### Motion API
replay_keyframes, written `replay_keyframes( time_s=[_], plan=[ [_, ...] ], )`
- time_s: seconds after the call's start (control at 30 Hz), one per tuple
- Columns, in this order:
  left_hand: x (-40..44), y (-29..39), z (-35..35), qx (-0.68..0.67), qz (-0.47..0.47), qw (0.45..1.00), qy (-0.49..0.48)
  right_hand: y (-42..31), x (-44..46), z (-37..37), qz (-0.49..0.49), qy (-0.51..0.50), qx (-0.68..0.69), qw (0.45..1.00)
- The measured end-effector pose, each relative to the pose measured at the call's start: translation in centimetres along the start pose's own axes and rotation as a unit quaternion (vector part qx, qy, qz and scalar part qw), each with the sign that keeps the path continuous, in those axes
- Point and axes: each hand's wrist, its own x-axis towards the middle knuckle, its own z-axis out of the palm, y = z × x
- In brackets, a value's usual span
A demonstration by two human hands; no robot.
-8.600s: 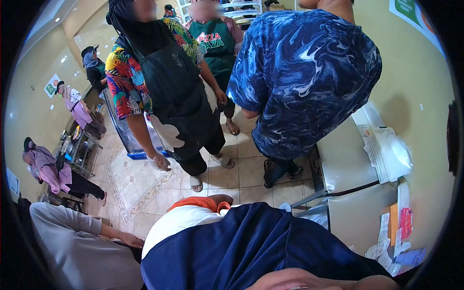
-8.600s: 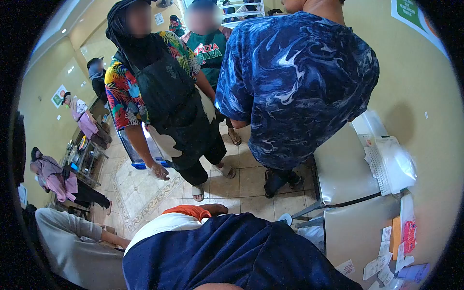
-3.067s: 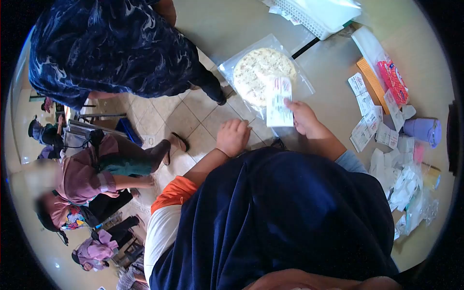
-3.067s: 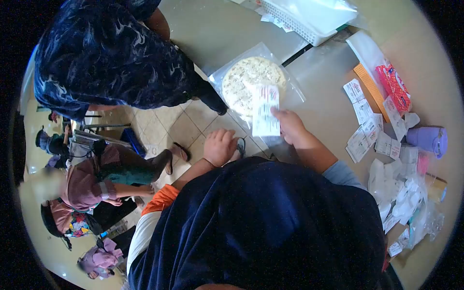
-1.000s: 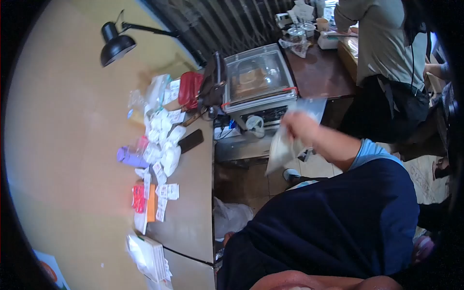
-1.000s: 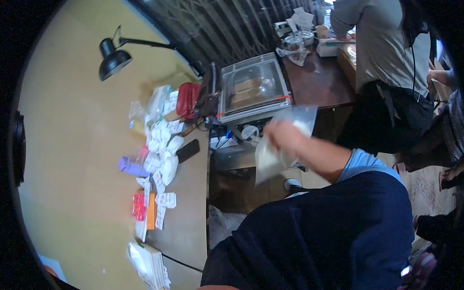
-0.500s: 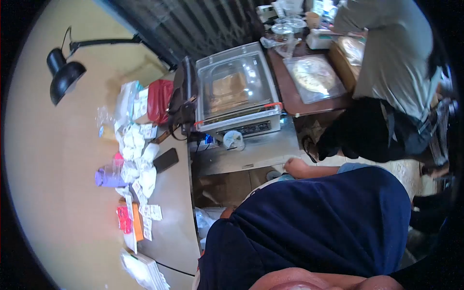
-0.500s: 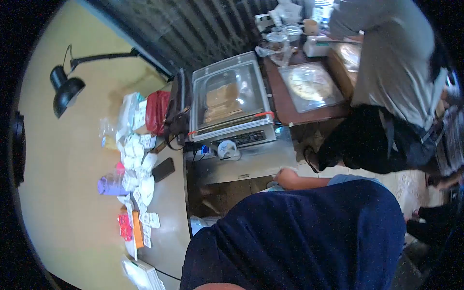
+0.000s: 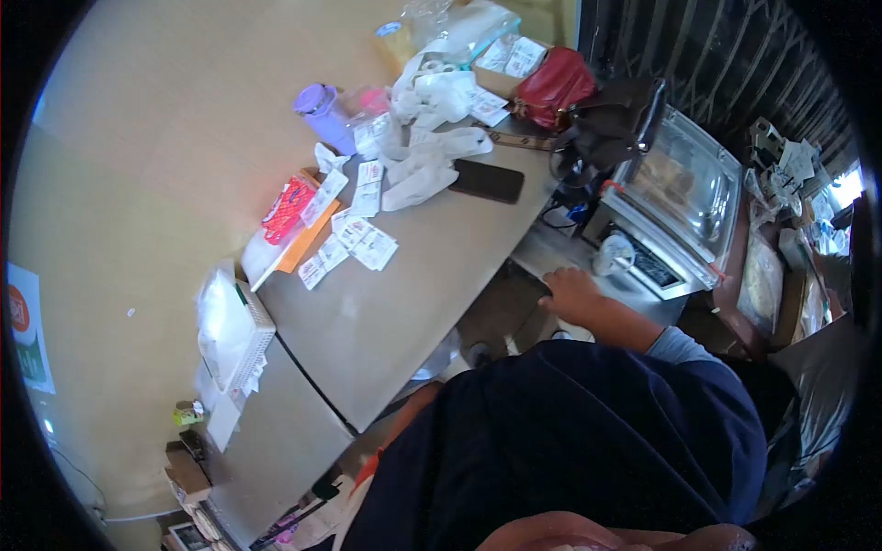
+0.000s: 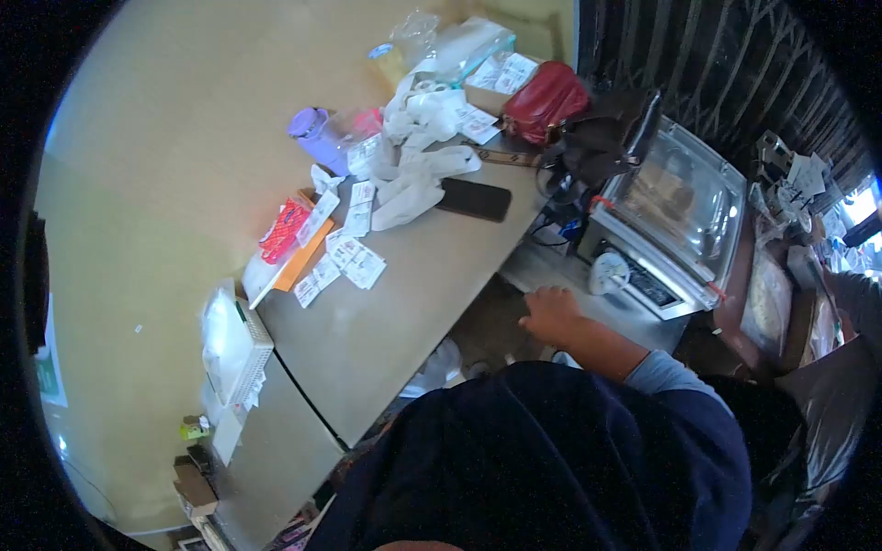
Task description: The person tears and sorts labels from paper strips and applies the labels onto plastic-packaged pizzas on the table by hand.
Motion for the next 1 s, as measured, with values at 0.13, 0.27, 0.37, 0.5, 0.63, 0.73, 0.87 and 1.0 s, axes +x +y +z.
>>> replay_keyframes(
  time_s=[0.13,0.27,0.37,0.5,0.63,0.73,0.87,1.0],
  plan=[
    [0.2,-0.4,-3.9,-0.007,0.018,1.000,0.024,-5.4,2.3,6.8,-0.124,-0.126,0.017,0.984],
    [3.0,0.1,-7.3,0.022,0.101,0.981,0.162,-7.0,3.5,6.5,-0.095,-0.176,-0.020,0.980],
    [5.3,1.6,-9.9,0.166,0.147,0.934,0.280,-7.2,4.6,3.7,-0.106,-0.194,-0.067,0.973],
    [7.6,2.3,-11.3,0.220,0.201,0.869,0.394,-4.6,7.6,3.9,-0.125,-0.204,0.018,0.971],
    [9.1,2.5,-11.9,0.320,0.178,0.777,0.513,-2.7,12.8,0.4,-0.208,-0.226,0.041,0.951],
    [10.2,1.8,-11.9,0.323,0.135,0.746,0.567,-1.0,16.8,-2.4,-0.240,-0.046,0.118,0.962],
    [10.8,2.0,-12.8,0.346,0.145,0.734,0.566,-1.9,22.1,-7.6,-0.183,0.088,0.258,0.944],
    [10.8,0.7,-13.1,0.324,0.138,0.745,0.567,-5.8,27.0,-8.9,-0.196,0.008,0.301,0.933]
  ],
)
